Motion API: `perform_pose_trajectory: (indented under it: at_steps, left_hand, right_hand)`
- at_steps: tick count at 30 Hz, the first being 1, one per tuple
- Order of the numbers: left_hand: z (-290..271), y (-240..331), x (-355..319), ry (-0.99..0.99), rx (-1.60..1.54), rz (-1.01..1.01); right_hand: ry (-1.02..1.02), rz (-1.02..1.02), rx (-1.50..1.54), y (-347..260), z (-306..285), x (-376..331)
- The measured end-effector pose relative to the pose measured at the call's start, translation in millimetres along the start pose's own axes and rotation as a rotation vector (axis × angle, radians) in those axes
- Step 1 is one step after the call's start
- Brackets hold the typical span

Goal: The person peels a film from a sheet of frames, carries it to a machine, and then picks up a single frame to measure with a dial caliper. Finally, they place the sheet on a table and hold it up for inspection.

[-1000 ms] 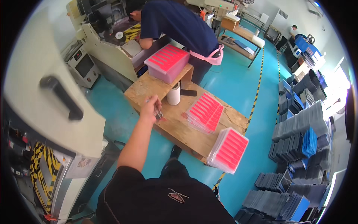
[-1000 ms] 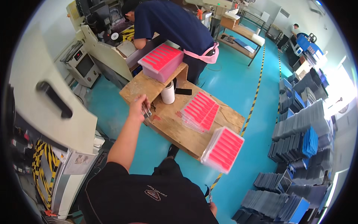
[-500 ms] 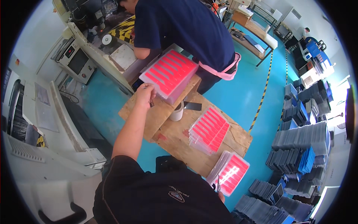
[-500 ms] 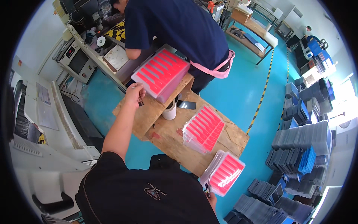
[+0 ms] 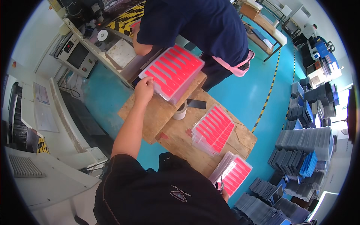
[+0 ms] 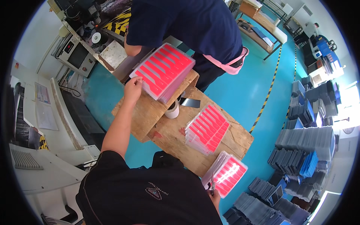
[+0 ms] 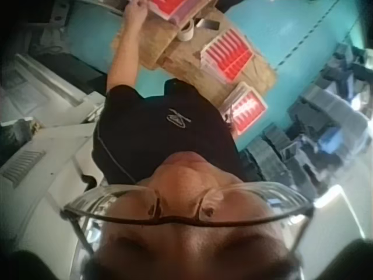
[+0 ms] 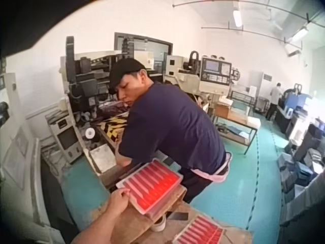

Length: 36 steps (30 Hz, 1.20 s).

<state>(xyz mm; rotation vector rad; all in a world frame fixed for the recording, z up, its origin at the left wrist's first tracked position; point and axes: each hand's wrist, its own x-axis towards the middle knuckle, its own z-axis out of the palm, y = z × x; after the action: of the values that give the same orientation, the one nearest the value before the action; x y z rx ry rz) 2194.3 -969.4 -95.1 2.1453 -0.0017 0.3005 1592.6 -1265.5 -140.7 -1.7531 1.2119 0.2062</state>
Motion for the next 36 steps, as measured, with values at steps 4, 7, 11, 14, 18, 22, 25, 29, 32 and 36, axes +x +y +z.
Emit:
perform_pose_trajectory:
  at_steps: [4, 7, 11, 14, 18, 22, 25, 29, 32, 36]
  left_hand:
    - [-10, -4, -4, -0.064, -0.078, -0.083]
    - [-14, 7, -15, -0.066, 0.007, 0.002]
    - [-17, 12, -21, -0.076, 0.139, 0.182]
    - [-16, 8, -23, -0.102, 0.162, 0.231]
    - [-15, 7, -24, -0.114, 0.194, 0.248]
    - [-17, 28, -27, -0.115, 0.056, 0.271]
    - [-10, 36, -49, -0.219, -0.18, 0.13]
    - [14, 73, -119, -0.712, -0.814, -0.338]
    - [22, 77, -161, -0.985, -0.978, -0.726]
    - [38, 103, -209, -1.279, -0.889, -0.898]
  right_hand:
    - [0.003, -0.015, -0.036, -5, -1, -2]
    - [0.013, -0.009, -0.01, -12, 2, -9]
    - [-0.005, -0.087, 0.03, 5, 4, -5]
    - [0.014, -0.06, 0.042, 8, 6, -7]
    - [0.014, -0.007, 0.124, 12, 9, -7]
    - [0.025, 0.001, 0.043, 3, 10, -8]
    - [0.019, -0.01, 0.029, 21, 12, 3]
    - [0.058, -0.326, -0.097, 67, 1, 19]
    - [-0.022, -0.247, -0.153, 14, -6, 6]
    - [-0.037, -0.191, -0.043, -46, -13, -4]
